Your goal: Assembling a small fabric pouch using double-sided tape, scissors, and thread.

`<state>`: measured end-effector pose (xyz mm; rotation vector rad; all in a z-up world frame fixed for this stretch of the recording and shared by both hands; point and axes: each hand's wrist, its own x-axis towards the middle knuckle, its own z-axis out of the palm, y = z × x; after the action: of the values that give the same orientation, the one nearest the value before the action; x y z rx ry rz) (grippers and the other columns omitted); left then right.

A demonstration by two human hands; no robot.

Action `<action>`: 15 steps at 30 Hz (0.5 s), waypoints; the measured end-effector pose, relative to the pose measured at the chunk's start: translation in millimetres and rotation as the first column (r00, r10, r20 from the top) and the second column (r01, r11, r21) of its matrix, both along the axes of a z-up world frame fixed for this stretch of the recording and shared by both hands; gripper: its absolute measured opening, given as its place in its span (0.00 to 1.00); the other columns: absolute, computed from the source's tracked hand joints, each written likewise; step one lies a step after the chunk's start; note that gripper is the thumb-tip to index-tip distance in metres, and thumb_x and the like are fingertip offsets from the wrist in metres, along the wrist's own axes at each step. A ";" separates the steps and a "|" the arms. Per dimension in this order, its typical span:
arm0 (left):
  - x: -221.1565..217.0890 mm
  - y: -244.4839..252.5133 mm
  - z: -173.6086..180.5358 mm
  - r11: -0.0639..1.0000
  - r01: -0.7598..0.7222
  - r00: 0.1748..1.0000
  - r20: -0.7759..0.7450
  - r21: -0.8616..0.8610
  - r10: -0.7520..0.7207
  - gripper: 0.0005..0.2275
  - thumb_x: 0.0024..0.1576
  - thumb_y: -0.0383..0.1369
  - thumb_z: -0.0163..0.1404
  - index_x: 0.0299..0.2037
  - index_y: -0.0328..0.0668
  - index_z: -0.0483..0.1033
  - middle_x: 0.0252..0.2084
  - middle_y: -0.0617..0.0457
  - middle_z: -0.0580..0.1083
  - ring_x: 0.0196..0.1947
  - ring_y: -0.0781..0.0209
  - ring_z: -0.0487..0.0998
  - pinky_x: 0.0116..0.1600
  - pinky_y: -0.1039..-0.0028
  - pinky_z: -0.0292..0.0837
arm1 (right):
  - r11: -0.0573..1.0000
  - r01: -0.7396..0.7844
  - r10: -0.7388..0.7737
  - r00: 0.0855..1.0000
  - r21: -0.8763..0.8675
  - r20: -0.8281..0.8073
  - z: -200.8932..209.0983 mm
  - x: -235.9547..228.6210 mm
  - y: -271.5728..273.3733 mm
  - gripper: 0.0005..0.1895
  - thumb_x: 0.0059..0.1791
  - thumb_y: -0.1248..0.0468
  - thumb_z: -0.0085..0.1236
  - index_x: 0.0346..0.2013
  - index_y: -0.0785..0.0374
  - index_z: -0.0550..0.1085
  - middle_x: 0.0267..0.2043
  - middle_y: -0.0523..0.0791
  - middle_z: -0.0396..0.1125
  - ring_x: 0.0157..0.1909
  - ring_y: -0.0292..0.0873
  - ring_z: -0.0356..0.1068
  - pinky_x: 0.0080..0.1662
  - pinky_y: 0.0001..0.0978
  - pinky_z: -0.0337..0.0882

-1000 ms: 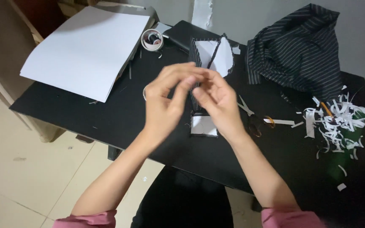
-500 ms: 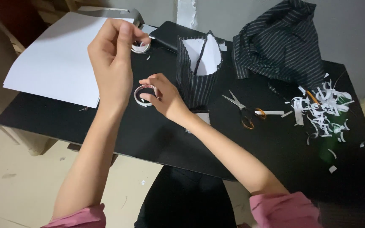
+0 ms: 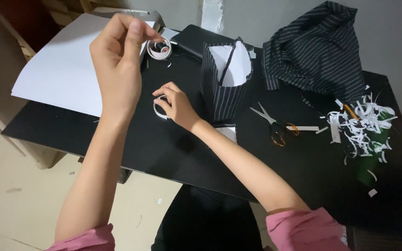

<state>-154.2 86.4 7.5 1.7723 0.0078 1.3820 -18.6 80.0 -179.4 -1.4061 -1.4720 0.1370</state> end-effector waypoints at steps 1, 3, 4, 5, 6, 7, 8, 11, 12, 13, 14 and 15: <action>-1.6 0.3 0.9 1.000 0.000 1.000 0.000 0.000 0.000 0.09 0.65 0.31 0.38 0.34 0.36 0.67 0.32 0.51 0.70 0.37 0.63 0.75 0.47 0.77 0.69 | 1.000 0.000 0.000 1.000 0.000 0.000 -1.4 1.0 1.5 0.07 0.47 0.66 0.53 0.38 0.63 0.73 0.38 0.43 0.61 0.23 0.34 0.56 0.33 0.25 0.61; -5.6 1.6 2.5 1.000 -0.006 1.000 -0.003 0.027 0.006 0.12 0.65 0.34 0.38 0.35 0.34 0.67 0.32 0.49 0.71 0.34 0.63 0.72 0.45 0.77 0.68 | 1.000 -0.005 0.005 1.000 0.013 0.006 -4.5 2.1 5.1 0.06 0.46 0.67 0.54 0.38 0.63 0.74 0.38 0.44 0.62 0.29 0.36 0.60 0.37 0.26 0.63; -6.6 3.6 2.5 1.000 -0.007 1.000 -0.003 0.027 0.007 0.12 0.65 0.34 0.38 0.35 0.34 0.67 0.32 0.49 0.71 0.34 0.63 0.72 0.45 0.77 0.68 | 1.000 -0.005 0.005 1.000 0.013 0.006 -4.2 2.2 4.9 0.06 0.46 0.67 0.54 0.38 0.63 0.74 0.38 0.44 0.62 0.29 0.36 0.60 0.37 0.26 0.63; -7.7 5.5 2.6 0.999 -0.010 1.000 -0.001 0.053 0.010 0.11 0.66 0.33 0.38 0.35 0.34 0.67 0.33 0.48 0.71 0.35 0.62 0.72 0.45 0.77 0.67 | 1.000 -0.016 0.016 0.999 0.017 0.031 -3.8 2.3 4.7 0.06 0.47 0.67 0.53 0.38 0.64 0.73 0.38 0.44 0.62 0.31 0.37 0.61 0.38 0.27 0.64; -8.8 7.5 2.8 0.997 -0.014 1.000 0.003 0.079 0.013 0.11 0.67 0.33 0.37 0.36 0.33 0.67 0.33 0.47 0.71 0.35 0.62 0.72 0.45 0.77 0.66 | 0.999 -0.027 0.026 0.998 0.022 0.058 -3.1 2.6 4.6 0.06 0.47 0.68 0.53 0.38 0.64 0.73 0.38 0.45 0.62 0.32 0.38 0.62 0.39 0.27 0.64; -9.8 8.1 3.2 0.997 -0.014 1.000 0.004 0.079 0.014 0.11 0.67 0.33 0.37 0.36 0.33 0.67 0.33 0.47 0.71 0.35 0.62 0.72 0.45 0.77 0.66 | 0.999 -0.027 0.026 0.998 0.022 0.059 -2.5 2.4 4.6 0.06 0.47 0.68 0.53 0.38 0.64 0.73 0.38 0.45 0.62 0.32 0.38 0.62 0.39 0.27 0.64; -10.8 8.8 3.5 0.996 -0.043 0.999 -0.008 0.082 0.044 0.11 0.67 0.33 0.38 0.36 0.34 0.67 0.34 0.48 0.72 0.35 0.64 0.71 0.44 0.78 0.64 | 0.999 -0.037 0.035 0.997 0.020 0.073 -2.0 2.2 4.8 0.07 0.47 0.68 0.53 0.39 0.65 0.72 0.38 0.45 0.61 0.33 0.38 0.63 0.39 0.27 0.64; -13.0 8.7 5.9 0.995 -0.055 0.998 -0.008 0.080 0.056 0.11 0.67 0.33 0.38 0.35 0.35 0.67 0.34 0.48 0.72 0.37 0.64 0.72 0.45 0.77 0.65 | 0.998 -0.060 0.057 0.996 0.029 0.075 -1.9 1.8 5.6 0.06 0.47 0.69 0.52 0.39 0.66 0.72 0.38 0.46 0.61 0.35 0.39 0.64 0.40 0.27 0.65; -14.7 8.5 6.2 0.996 -0.040 0.999 0.004 0.075 0.040 0.11 0.67 0.33 0.38 0.36 0.34 0.66 0.34 0.48 0.71 0.38 0.62 0.73 0.47 0.76 0.69 | 0.996 -0.076 0.073 0.995 0.039 0.062 -3.0 0.4 6.3 0.05 0.47 0.70 0.51 0.38 0.66 0.72 0.38 0.46 0.60 0.35 0.39 0.64 0.41 0.27 0.66; -12.0 10.2 5.4 0.996 -0.044 0.999 0.003 0.074 0.044 0.11 0.67 0.33 0.38 0.36 0.34 0.66 0.34 0.48 0.71 0.38 0.62 0.73 0.47 0.76 0.69 | 0.996 -0.079 0.077 0.995 0.038 0.061 -8.5 8.0 8.6 0.05 0.47 0.70 0.51 0.38 0.66 0.72 0.38 0.46 0.60 0.35 0.39 0.64 0.41 0.27 0.66; -13.4 13.1 4.8 0.993 -0.062 0.998 0.031 0.105 0.059 0.11 0.66 0.33 0.37 0.35 0.34 0.67 0.34 0.48 0.71 0.38 0.63 0.73 0.48 0.76 0.70 | 0.996 -0.071 0.065 0.994 0.063 0.087 -15.0 10.1 14.1 0.06 0.46 0.71 0.51 0.37 0.65 0.72 0.38 0.47 0.61 0.37 0.41 0.65 0.42 0.28 0.65; -14.9 16.4 3.9 0.987 -0.081 0.996 0.059 0.135 0.073 0.11 0.66 0.33 0.37 0.35 0.34 0.67 0.34 0.49 0.71 0.38 0.63 0.73 0.48 0.75 0.70 | 0.994 -0.063 0.053 0.992 0.088 0.113 -22.0 11.7 19.9 0.06 0.46 0.71 0.52 0.37 0.64 0.73 0.37 0.47 0.62 0.39 0.43 0.66 0.44 0.30 0.64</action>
<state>-169.1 102.7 11.4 1.8643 -0.0499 1.5172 -6.9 99.8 -201.4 -1.3152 -1.5907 0.0279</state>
